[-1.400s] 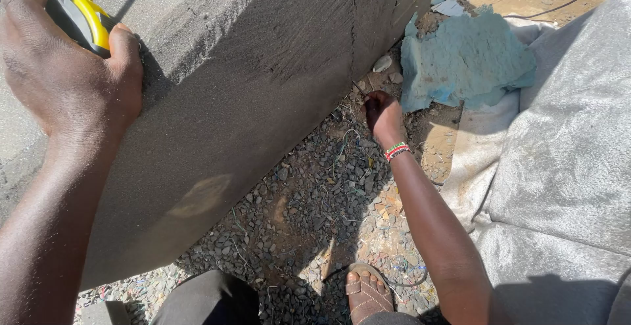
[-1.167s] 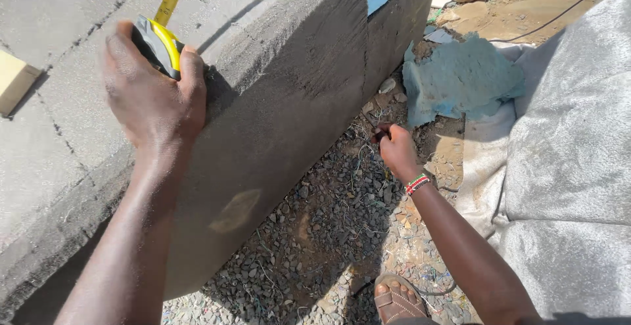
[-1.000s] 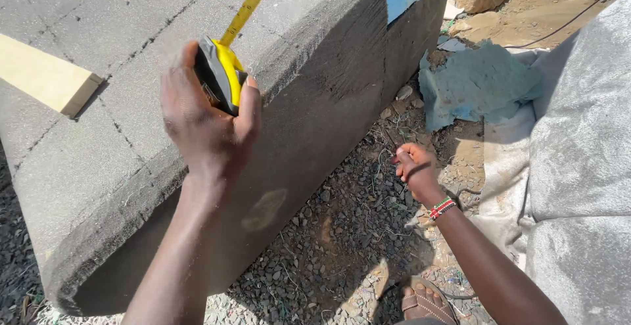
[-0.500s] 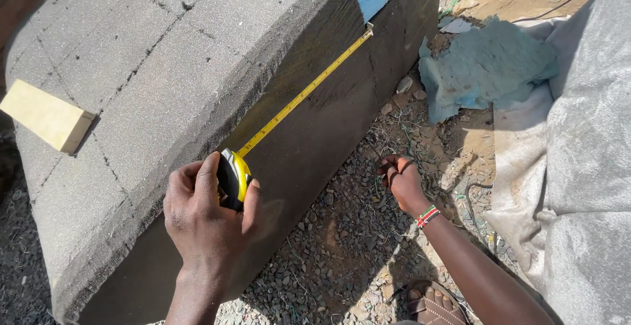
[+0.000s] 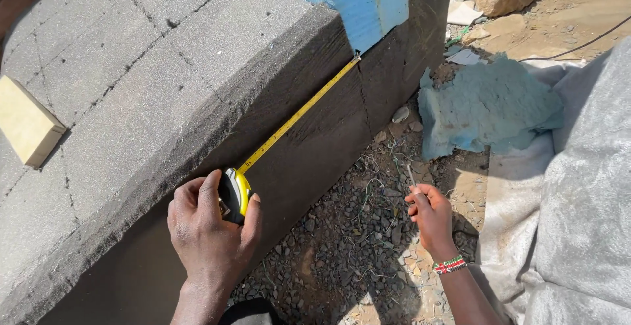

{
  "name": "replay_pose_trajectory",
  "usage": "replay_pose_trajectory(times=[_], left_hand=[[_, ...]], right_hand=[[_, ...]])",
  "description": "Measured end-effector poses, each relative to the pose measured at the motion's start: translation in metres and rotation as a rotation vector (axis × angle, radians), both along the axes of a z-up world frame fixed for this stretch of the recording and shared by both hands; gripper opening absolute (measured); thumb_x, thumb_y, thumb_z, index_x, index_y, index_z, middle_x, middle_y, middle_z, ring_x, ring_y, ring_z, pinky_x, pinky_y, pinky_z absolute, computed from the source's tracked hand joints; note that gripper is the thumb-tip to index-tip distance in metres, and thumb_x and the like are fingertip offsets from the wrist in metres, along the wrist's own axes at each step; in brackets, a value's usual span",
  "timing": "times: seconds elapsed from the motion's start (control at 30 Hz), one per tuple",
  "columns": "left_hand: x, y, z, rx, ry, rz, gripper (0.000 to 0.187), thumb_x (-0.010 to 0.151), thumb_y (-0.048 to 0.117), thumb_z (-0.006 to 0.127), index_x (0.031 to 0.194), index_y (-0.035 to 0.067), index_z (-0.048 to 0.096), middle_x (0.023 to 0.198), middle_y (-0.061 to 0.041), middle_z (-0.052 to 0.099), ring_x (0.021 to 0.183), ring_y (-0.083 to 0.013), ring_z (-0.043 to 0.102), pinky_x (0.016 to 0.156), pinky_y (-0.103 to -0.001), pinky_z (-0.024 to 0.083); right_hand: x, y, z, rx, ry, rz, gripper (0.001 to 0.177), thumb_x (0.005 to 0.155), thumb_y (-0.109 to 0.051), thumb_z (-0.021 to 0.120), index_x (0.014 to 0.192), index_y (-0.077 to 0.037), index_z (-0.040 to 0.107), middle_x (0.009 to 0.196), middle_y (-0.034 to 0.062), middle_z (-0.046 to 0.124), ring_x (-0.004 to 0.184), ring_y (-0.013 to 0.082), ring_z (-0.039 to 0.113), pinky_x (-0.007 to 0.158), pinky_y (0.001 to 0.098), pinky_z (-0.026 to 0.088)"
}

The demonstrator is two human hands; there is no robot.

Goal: The person measures a large concrete block using a yellow tape measure and marks the surface with a metal tool. They repeatedly measure different sections of the block's side and top, making small indentations at specific intervals.

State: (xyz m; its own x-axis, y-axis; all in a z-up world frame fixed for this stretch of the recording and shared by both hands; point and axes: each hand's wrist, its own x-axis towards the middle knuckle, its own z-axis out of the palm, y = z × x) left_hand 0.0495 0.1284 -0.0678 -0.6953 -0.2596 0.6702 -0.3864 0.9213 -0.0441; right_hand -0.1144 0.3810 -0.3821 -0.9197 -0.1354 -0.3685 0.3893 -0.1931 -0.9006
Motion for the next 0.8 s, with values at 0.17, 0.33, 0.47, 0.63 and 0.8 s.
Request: replay_pose_trajectory(times=[0.17, 0.33, 0.47, 0.63, 0.8], left_hand=[[0.014, 0.011, -0.007, -0.015, -0.027, 0.096, 0.063, 0.085, 0.043, 0.084, 0.135, 0.007, 0.075, 0.122, -0.015, 0.064, 0.109, -0.0347, 0.065, 0.095, -0.05, 0.055], [0.017, 0.004, -0.017, 0.006, -0.037, 0.091, 0.061, 0.086, 0.04, 0.084, 0.134, 0.004, 0.074, 0.118, -0.016, 0.063, 0.105, -0.0352, 0.065, 0.09, -0.05, 0.055], [0.011, -0.009, -0.018, 0.054, 0.014, 0.038, 0.058, 0.082, 0.036, 0.088, 0.13, 0.006, 0.074, 0.11, -0.017, 0.057, 0.094, -0.037, 0.065, 0.078, -0.047, 0.057], [0.01, -0.013, -0.02, 0.088, 0.064, -0.036, 0.057, 0.08, 0.034, 0.09, 0.127, 0.006, 0.075, 0.106, -0.018, 0.057, 0.09, -0.0422, 0.068, 0.083, -0.05, 0.058], [0.01, -0.017, -0.019, 0.109, 0.041, -0.057, 0.062, 0.074, 0.032, 0.093, 0.127, 0.008, 0.072, 0.104, -0.017, 0.055, 0.09, -0.044, 0.067, 0.084, -0.051, 0.057]], right_hand=[[0.008, -0.006, -0.016, -0.036, -0.037, 0.024, 0.022, 0.111, -0.019, 0.062, 0.121, -0.001, 0.071, 0.096, 0.0133, 0.072, 0.068, 0.0154, 0.058, 0.052, 0.0258, 0.045], [0.024, -0.015, -0.034, -0.093, -0.049, 0.029, 0.023, 0.111, -0.019, 0.062, 0.123, 0.0, 0.067, 0.096, 0.0148, 0.072, 0.068, 0.017, 0.06, 0.054, 0.0275, 0.046], [0.031, -0.03, 0.001, -0.118, 0.146, 0.162, 0.025, 0.117, -0.018, 0.054, 0.125, 0.004, 0.062, 0.1, 0.0228, 0.073, 0.079, 0.0243, 0.071, 0.061, 0.0319, 0.057], [0.036, -0.073, 0.06, -0.07, 0.402, 0.293, 0.025, 0.113, -0.02, 0.064, 0.11, 0.005, 0.067, 0.085, 0.0246, 0.076, 0.073, 0.0286, 0.079, 0.06, 0.0357, 0.064], [0.025, -0.117, 0.142, 0.049, 0.997, 0.216, 0.02, 0.106, -0.013, 0.074, 0.087, -0.008, 0.072, 0.063, 0.0116, 0.067, 0.055, 0.027, 0.068, 0.048, 0.0336, 0.051]])
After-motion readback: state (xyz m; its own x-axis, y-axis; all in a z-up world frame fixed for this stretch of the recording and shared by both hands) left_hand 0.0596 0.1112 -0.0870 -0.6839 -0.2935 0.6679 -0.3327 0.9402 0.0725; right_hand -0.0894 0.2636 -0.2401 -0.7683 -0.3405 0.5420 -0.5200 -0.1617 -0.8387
